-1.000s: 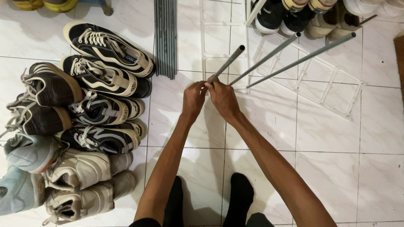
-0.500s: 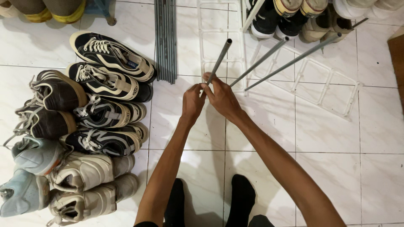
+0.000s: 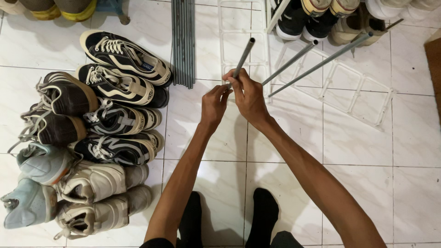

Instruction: The person assembles a white plastic shoe rack by inserting metal rods into the frame slots. They place shoes on the floor, position the rack frame, and insert multiple rods to form the shelves.

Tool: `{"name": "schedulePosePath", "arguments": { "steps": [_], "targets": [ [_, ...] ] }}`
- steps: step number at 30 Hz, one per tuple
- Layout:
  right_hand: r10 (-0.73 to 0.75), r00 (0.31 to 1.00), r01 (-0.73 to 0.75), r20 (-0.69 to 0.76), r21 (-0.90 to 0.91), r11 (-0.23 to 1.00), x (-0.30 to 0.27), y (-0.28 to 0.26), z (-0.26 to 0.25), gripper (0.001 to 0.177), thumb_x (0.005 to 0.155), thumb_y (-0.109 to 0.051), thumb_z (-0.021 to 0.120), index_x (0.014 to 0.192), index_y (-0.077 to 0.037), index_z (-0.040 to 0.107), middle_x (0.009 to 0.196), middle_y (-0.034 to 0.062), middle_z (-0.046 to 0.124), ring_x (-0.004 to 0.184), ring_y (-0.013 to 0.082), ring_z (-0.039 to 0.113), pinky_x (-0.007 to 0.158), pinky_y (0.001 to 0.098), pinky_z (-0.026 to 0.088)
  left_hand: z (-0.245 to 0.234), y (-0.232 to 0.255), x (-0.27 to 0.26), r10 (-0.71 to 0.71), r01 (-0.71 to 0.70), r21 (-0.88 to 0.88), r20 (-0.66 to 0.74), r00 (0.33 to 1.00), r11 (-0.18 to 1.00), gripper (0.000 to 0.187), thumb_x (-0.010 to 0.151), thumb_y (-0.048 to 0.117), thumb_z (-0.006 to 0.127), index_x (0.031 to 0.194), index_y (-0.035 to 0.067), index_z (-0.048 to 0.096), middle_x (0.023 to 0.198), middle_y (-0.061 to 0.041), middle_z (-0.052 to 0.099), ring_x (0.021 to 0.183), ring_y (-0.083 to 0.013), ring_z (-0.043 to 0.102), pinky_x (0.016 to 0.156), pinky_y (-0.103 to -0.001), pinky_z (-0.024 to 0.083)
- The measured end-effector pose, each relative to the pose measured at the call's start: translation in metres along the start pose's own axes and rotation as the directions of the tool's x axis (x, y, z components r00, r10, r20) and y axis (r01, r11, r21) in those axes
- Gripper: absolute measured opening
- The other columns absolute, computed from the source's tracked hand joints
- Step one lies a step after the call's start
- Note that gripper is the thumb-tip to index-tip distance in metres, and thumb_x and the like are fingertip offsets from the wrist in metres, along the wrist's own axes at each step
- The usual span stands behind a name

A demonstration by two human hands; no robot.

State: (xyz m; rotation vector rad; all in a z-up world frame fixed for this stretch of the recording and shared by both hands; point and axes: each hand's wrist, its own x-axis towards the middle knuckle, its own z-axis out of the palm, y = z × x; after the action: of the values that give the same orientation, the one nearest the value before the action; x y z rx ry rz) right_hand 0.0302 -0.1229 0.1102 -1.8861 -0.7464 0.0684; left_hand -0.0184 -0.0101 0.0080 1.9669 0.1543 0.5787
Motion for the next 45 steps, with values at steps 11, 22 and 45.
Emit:
{"name": "schedulePosePath", "arguments": {
  "steps": [11,22,45],
  "targets": [
    [0.014,0.994,-0.017,-0.104,-0.029,0.999,-0.002,0.005,0.013,0.009,0.108,-0.008,0.059,0.109,0.000,0.055,0.094,0.0111,0.075,0.090,0.0200,0.079,0.072,0.0308,0.061,-0.012,-0.005,0.004,0.021,-0.014,-0.079,0.084,0.996,0.997,0.017,0.094,-0.003,0.068,0.111,-0.001,0.067,0.097,-0.016,0.071,0.079,-0.0347,0.069,0.067,-0.041,0.054],
    [-0.056,0.998,0.057,0.010,-0.065,0.996,-0.005,-0.019,-0.010,0.025,0.109,-0.012,0.056,0.128,0.003,0.053,0.110,0.0168,0.073,0.102,0.0266,0.076,0.085,0.0369,0.062,-0.016,0.025,0.000,0.073,-0.073,0.005,-0.044,0.996,0.997,0.021,0.093,0.002,0.074,0.113,0.000,0.068,0.108,-0.014,0.073,0.095,-0.0305,0.075,0.077,-0.037,0.061],
    [-0.088,0.976,0.063,-0.200,-0.126,0.990,0.020,-0.055,-0.022,0.015,0.105,-0.013,0.069,0.111,0.000,0.066,0.089,0.0086,0.076,0.082,0.0156,0.077,0.071,0.0274,0.061,-0.023,0.035,0.018,0.112,-0.112,-0.085,-0.002,0.994,0.990,0.016,0.097,-0.001,0.071,0.112,-0.001,0.065,0.104,-0.013,0.075,0.095,-0.0257,0.078,0.073,-0.033,0.061]
  ]
}}
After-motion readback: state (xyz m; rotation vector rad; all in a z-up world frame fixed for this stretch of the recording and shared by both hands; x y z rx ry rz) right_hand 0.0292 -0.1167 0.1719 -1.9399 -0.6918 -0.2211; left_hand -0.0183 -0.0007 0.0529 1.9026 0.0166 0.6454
